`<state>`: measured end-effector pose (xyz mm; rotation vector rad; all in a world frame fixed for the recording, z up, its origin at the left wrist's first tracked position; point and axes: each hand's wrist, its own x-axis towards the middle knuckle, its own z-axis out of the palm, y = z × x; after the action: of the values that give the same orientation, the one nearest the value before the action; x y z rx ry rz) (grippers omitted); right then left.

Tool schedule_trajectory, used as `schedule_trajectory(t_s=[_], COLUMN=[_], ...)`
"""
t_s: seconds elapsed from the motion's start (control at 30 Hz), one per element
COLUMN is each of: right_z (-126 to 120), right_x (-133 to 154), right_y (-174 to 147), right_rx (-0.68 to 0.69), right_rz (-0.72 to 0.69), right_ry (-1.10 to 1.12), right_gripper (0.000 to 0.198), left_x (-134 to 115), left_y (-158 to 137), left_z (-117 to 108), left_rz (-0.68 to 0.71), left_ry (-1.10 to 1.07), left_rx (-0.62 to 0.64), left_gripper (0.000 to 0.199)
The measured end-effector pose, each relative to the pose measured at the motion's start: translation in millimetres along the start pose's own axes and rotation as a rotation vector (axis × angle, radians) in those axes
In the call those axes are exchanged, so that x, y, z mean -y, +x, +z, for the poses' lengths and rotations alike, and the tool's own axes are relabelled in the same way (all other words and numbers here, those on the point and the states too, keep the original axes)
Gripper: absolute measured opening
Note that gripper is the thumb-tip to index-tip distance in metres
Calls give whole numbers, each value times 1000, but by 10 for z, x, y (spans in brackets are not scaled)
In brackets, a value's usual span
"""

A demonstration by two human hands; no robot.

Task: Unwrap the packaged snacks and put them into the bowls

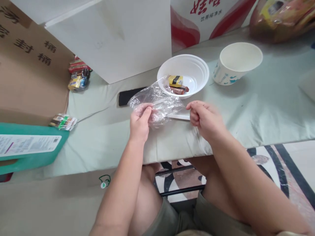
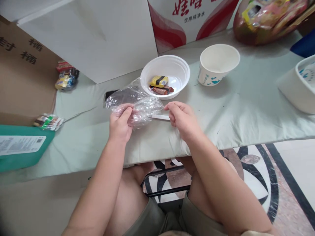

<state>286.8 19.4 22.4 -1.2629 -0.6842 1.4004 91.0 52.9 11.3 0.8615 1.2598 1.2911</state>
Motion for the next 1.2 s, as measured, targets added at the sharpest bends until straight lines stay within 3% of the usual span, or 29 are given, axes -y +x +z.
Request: schedule_trajectory(t_s=[0.23, 0.33, 0.5, 0.7, 0.77, 0.9, 1.0, 1.1, 1.2], right_z=[-17, 13, -11, -252, -338, -455, -494, -502, -506], right_x=[-33, -53, -28, 120, 147, 151, 174, 204, 206], right_y=[118, 112, 91, 130, 148, 191, 223, 247, 255], right_rx=[85, 129, 213, 268, 271, 209, 266, 297, 287], right_rz=[84, 79, 102, -220, -177, -42, -63, -96, -77], right_ry=[28, 82, 244, 342, 219, -21, 115, 306, 414], right_gripper=[19, 26, 30, 44, 43, 14, 11, 8, 13], left_x=[30, -9, -274, -363, -340, -336, -362, -408, -476], left_y=[-68, -117, -298, -289, -229, -125, -47, 49, 147], left_z=[219, 254, 323, 639, 724, 752, 698, 663, 667], left_rz=[123, 163, 145, -14, -64, -71, -6, 72, 19], left_ry=[67, 78, -33, 240, 287, 327, 296, 199, 194], left_rx=[78, 60, 29, 30, 76, 192, 341, 570, 693], left_gripper=[3, 5, 19, 22, 22, 21, 20, 20, 30])
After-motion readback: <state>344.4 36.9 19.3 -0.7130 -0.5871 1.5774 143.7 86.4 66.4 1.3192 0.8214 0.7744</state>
